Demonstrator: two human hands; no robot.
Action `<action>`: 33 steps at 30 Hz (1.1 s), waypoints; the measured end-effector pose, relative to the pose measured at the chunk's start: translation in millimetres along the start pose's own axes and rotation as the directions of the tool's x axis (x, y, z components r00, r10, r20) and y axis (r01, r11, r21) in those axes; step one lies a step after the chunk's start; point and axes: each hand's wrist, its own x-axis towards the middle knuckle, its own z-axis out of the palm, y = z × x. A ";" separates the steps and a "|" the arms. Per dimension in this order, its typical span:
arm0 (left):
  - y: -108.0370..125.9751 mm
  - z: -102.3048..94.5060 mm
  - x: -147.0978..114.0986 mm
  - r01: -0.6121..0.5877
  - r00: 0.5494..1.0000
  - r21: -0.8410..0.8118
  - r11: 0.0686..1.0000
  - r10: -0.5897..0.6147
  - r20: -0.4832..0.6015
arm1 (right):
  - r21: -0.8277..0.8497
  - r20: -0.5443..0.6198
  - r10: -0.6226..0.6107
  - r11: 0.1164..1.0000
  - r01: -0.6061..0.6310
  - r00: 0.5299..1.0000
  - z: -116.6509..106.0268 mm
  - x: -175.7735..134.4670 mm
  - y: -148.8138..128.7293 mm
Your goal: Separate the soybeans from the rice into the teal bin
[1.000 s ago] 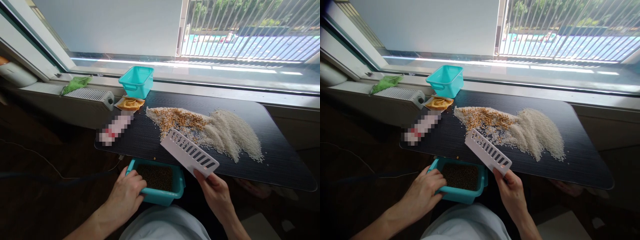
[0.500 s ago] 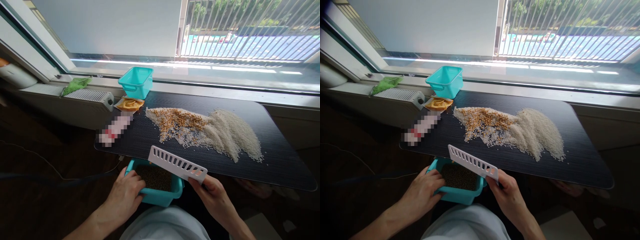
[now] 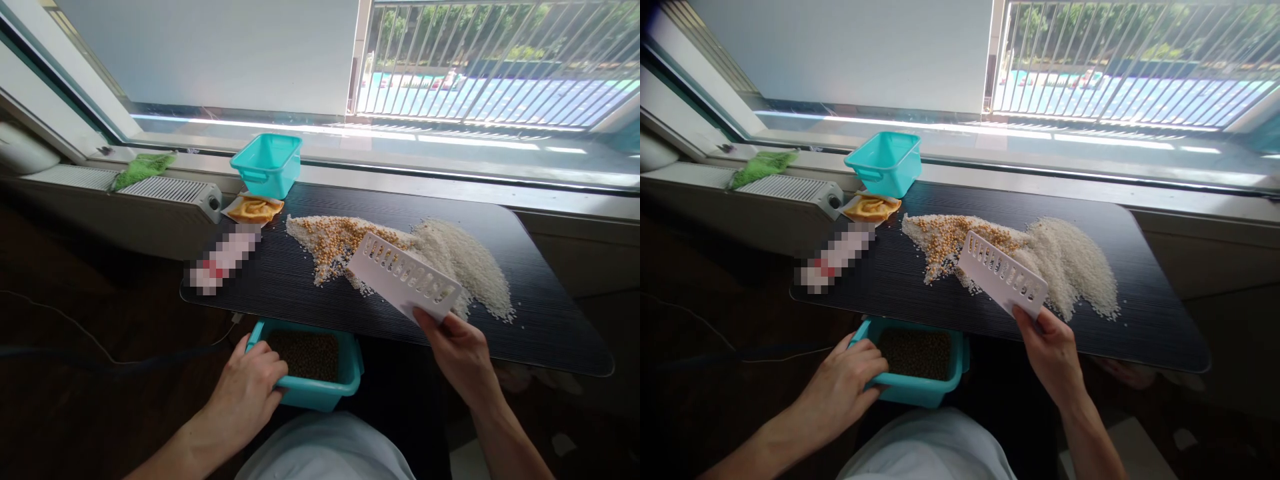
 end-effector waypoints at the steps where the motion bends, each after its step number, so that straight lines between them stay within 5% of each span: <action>1: 0.1 -0.1 0.0 0.003 1.000 0.000 1.000 -0.003 0.004 | 0.022 0.011 0.011 1.000 -0.011 1.000 0.0 -1.3 -0.4; 8: 1.7 -1.2 1.2 -0.005 1.000 -0.015 1.000 0.005 -0.012 | 0.072 -0.031 0.061 0.996 -0.059 0.998 4.1 1.5 3.5; 17: 3.1 -2.3 2.0 -0.011 1.000 -0.011 1.000 0.011 -0.012 | 0.178 0.170 0.050 0.981 -0.080 0.984 6.9 6.1 -0.5; 24: 4.3 -5.1 2.5 -0.002 1.000 -0.004 1.000 0.002 0.018 | 0.227 0.174 0.089 0.965 -0.128 0.981 15.7 14.2 -3.8; 33: 2.9 -2.0 2.7 -0.023 0.999 -0.011 1.000 0.022 -0.027 | 0.213 0.327 0.046 0.969 -0.121 0.944 15.7 16.4 -10.0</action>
